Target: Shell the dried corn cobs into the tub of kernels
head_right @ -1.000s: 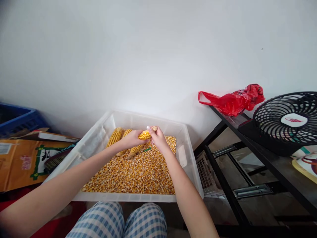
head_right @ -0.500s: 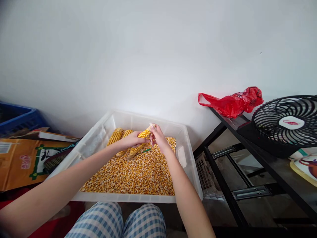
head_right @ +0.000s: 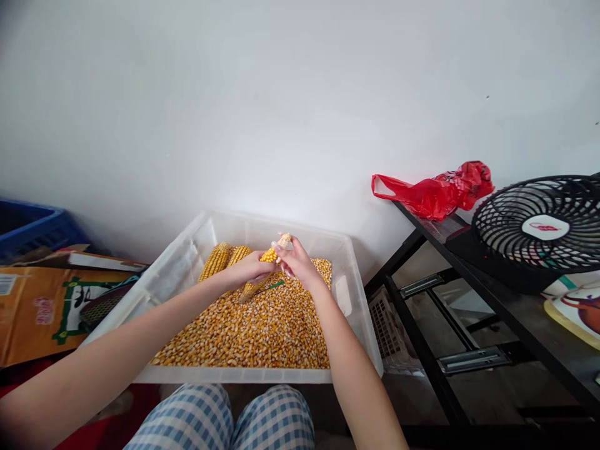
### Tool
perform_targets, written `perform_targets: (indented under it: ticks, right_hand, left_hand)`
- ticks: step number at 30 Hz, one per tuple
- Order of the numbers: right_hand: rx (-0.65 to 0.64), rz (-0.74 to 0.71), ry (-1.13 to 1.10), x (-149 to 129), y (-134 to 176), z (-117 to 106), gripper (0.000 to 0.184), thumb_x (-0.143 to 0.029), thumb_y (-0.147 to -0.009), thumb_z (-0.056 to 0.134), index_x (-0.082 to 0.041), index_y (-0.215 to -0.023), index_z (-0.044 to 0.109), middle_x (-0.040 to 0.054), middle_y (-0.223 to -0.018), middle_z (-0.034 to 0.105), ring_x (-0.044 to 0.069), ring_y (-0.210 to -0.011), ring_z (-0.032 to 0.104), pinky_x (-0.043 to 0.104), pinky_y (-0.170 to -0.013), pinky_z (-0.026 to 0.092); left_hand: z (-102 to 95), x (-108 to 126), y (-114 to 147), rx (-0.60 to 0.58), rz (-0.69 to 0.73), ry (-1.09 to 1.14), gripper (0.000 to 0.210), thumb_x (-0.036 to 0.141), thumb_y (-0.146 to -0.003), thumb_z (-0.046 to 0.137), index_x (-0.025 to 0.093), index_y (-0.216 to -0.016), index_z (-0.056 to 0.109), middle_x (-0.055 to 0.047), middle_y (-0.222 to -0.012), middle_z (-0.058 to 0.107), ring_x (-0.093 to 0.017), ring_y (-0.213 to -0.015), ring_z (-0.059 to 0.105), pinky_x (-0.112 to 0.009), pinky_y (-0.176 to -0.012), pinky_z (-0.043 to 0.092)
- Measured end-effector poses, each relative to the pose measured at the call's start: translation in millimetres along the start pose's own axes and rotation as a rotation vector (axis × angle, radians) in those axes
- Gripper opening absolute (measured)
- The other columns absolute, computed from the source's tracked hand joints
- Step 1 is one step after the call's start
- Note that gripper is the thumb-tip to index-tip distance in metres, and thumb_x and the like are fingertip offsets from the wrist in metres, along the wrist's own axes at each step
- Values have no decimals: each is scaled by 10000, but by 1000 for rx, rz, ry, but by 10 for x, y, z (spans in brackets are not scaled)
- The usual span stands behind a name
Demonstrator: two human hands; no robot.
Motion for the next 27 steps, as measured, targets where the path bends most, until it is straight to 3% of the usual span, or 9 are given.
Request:
perform_targets:
  ticks: [3, 9, 11, 16, 23, 25, 27]
  right_hand:
    - [87, -3, 20, 40, -14, 18, 518, -396, -674, 672, -241, -1092, 409, -73, -631, 484, 19, -388, 332, 153, -342, 231]
    - [-36, -2, 32, -9, 14, -10, 503, -438, -720, 617, -256, -1138, 403, -89, -513, 419, 39, -362, 309, 165, -339, 215]
    - [-20, 25, 29, 0, 10, -8, 482, -477, -730, 590, -255, -1120, 414, -87, -513, 421, 42, -359, 311, 165, -333, 200]
    - [197, 34, 61, 110, -26, -1, 397, -490, -697, 615, -219, -933, 449, -94, -532, 403, 25, -365, 306, 152, -328, 192]
    - [-34, 28, -52, 22, 14, 1, 460, -411, -728, 616, -249, -1108, 413, -106, -502, 331, 27, -362, 222, 162, -343, 180]
    - [-46, 21, -57, -7, 20, 2, 461, -423, -737, 601, -254, -1122, 413, -99, -511, 340, 31, -367, 238, 166, -343, 179]
    - [-23, 33, -22, 12, 10, 14, 452, -452, -747, 579, -251, -1117, 414, -90, -533, 372, 35, -372, 270, 169, -340, 186]
  left_hand:
    - [5, -18, 0, 42, 6, -39, 114, 229, -650, 536, 179, -718, 460, 81, -430, 343, -56, -354, 280, -194, -344, 196]
    - [15, 9, 47, -88, -80, 70, 192, 249, -659, 474, 199, -553, 321, 83, -384, 257, -50, -343, 190, -210, -354, 154]
    - [7, 20, 30, -43, -50, -8, 144, 263, -660, 477, 193, -583, 378, 80, -404, 286, -58, -353, 234, -213, -365, 191]
    - [-23, 12, -27, 119, 68, -365, 114, 227, -605, 521, 154, -689, 499, 39, -549, 456, -77, -466, 388, -215, -436, 285]
    - [-38, 32, 40, -21, -41, -89, 131, 293, -676, 496, 178, -669, 434, 82, -426, 285, -57, -363, 221, -211, -361, 199]
    - [-41, 60, 40, 5, -8, -121, 155, 322, -691, 496, 169, -696, 473, 76, -433, 303, -61, -371, 247, -206, -373, 224]
    - [-55, 80, 22, 109, 63, -265, 180, 319, -676, 514, 154, -748, 527, 47, -500, 413, -79, -430, 362, -207, -429, 303]
Point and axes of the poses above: each hand's wrist, its own y-axis away from the middle knuckle, its own z-axis out of the palm, x = y × z, the point moved 3 cm from there along -y, towards the middle knuckle
